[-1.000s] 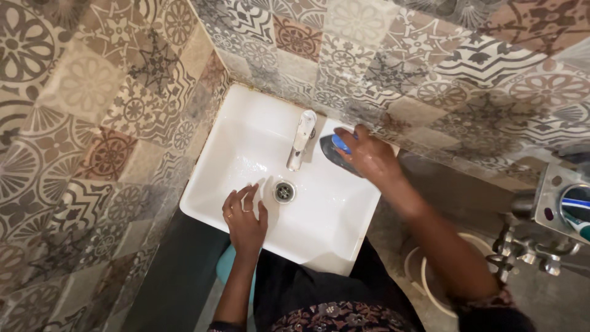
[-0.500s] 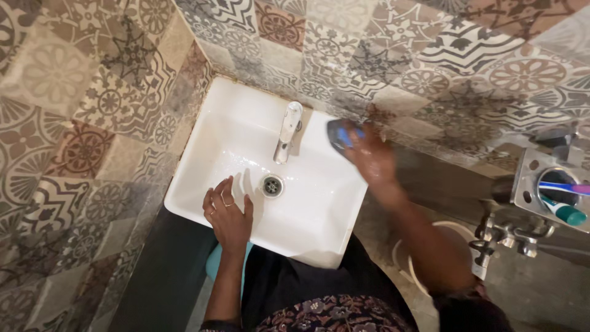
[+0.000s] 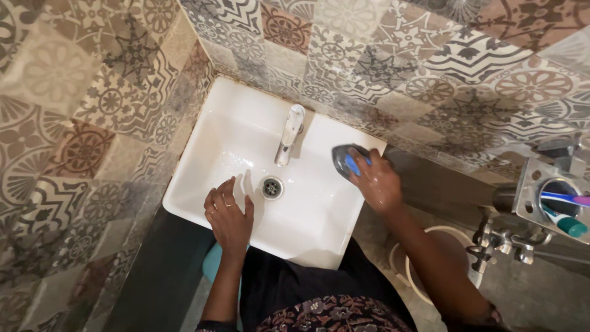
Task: The person cleans a bathroom sink and the surrounding wall tiles using a handheld brush and a small squeegee.
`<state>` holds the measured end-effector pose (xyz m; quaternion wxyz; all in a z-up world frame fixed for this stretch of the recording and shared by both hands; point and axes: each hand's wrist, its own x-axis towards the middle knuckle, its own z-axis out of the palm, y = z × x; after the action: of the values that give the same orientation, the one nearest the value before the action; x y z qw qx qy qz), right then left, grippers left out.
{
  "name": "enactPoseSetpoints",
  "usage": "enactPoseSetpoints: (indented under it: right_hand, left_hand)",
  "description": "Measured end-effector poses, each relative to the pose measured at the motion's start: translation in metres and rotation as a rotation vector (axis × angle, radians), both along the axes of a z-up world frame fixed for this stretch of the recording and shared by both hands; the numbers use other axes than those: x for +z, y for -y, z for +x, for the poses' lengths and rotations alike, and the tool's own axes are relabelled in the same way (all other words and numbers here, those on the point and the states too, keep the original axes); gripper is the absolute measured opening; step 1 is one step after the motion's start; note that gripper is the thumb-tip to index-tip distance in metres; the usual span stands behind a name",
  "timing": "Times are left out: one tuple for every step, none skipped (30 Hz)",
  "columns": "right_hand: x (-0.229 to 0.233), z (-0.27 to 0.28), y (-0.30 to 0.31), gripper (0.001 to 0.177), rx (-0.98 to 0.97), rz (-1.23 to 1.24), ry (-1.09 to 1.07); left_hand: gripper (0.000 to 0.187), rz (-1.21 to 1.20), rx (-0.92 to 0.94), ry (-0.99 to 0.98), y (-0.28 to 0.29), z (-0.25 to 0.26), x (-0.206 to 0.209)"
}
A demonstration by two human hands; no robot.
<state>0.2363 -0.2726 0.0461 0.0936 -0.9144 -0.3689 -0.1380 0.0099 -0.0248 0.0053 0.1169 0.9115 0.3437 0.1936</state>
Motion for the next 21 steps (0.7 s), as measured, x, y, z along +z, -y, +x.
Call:
enactPoseSetpoints:
  right_hand:
    - [-0.001, 0.007, -0.007, 0.055, 0.053, 0.009, 0.020]
    - [-0.002, 0.013, -0.014, 0.056, 0.103, 0.018, 0.041]
    - [-0.003, 0.019, -0.023, 0.056, 0.096, 0.019, 0.039]
    - [-0.005, 0.026, -0.037, 0.058, 0.067, 0.001, 0.039]
    - [-0.007, 0.027, -0.048, 0.060, 0.038, -0.018, 0.038]
    - [-0.009, 0.024, -0.058, 0.060, 0.039, -0.013, 0.042]
    - [-0.011, 0.021, -0.068, 0.054, -0.007, -0.029, -0.013]
    - [-0.013, 0.017, -0.075, 0.048, -0.054, -0.046, -0.071]
    - [-0.017, 0.011, -0.080, 0.048, -0.056, -0.043, -0.071]
    - [-0.021, 0.000, -0.081, 0.047, 0.022, -0.124, 0.040]
    - [-0.025, -0.010, -0.080, 0.046, 0.101, -0.205, 0.152]
    - [-0.028, -0.018, -0.075, 0.046, 0.104, -0.205, 0.148]
    - [-0.030, -0.027, -0.069, 0.045, 0.184, -0.163, 0.233]
    - [-0.032, -0.033, -0.066, 0.049, 0.264, -0.116, 0.323]
    - [-0.032, -0.039, -0.062, 0.049, 0.267, -0.112, 0.325]
    - [-0.031, -0.041, -0.061, 0.050, 0.246, -0.143, 0.292]
    - [-0.031, -0.041, -0.065, 0.050, 0.224, -0.173, 0.258]
    - [-0.034, -0.042, -0.070, 0.050, 0.235, -0.171, 0.254]
    - [-0.039, -0.040, -0.079, 0.048, 0.185, -0.128, 0.203]
    - [-0.045, -0.039, -0.086, 0.047, 0.131, -0.091, 0.148]
    - [-0.053, -0.037, -0.099, 0.047, 0.137, -0.094, 0.140]
  left_hand:
    - [0.059, 0.001, -0.004, -0.001, 0.000, 0.000, -0.001]
    - [0.060, 0.004, -0.007, -0.014, 0.000, 0.000, -0.001]
    - [0.060, 0.007, -0.010, -0.027, 0.001, 0.000, -0.001]
    - [0.060, 0.009, -0.013, -0.023, 0.001, 0.000, -0.001]
    - [0.061, 0.024, -0.028, -0.029, 0.002, -0.001, 0.000]
    - [0.061, 0.041, -0.038, -0.033, 0.003, -0.001, 0.001]
    - [0.061, 0.046, -0.037, -0.030, 0.004, 0.000, 0.002]
    - [0.061, 0.045, -0.050, -0.028, 0.005, 0.000, 0.002]
    - [0.060, 0.044, -0.063, -0.027, 0.005, 0.001, 0.003]
    - [0.060, 0.044, -0.062, -0.030, 0.006, 0.000, 0.003]
    - [0.060, 0.045, -0.067, -0.048, 0.005, 0.001, 0.002]
    - [0.060, 0.044, -0.070, -0.067, 0.006, 0.000, 0.002]
    - [0.060, 0.043, -0.067, -0.071, 0.007, -0.002, 0.003]
    - [0.059, 0.038, -0.067, -0.054, 0.007, -0.002, 0.004]
    - [0.059, 0.034, -0.067, -0.037, 0.007, -0.001, 0.005]
    - [0.059, 0.040, -0.055, -0.033, 0.005, 0.000, 0.007]
    - [0.059, 0.018, -0.046, -0.018, 0.004, 0.002, 0.008]
    - [0.059, -0.010, -0.038, -0.012, 0.004, -0.001, 0.009]
    - [0.059, -0.009, -0.028, -0.017, 0.002, -0.002, 0.009]
    - [0.057, -0.018, -0.034, 0.018, 0.000, -0.001, 0.008]
    - [0.056, -0.026, -0.040, 0.053, -0.001, -0.001, 0.007]
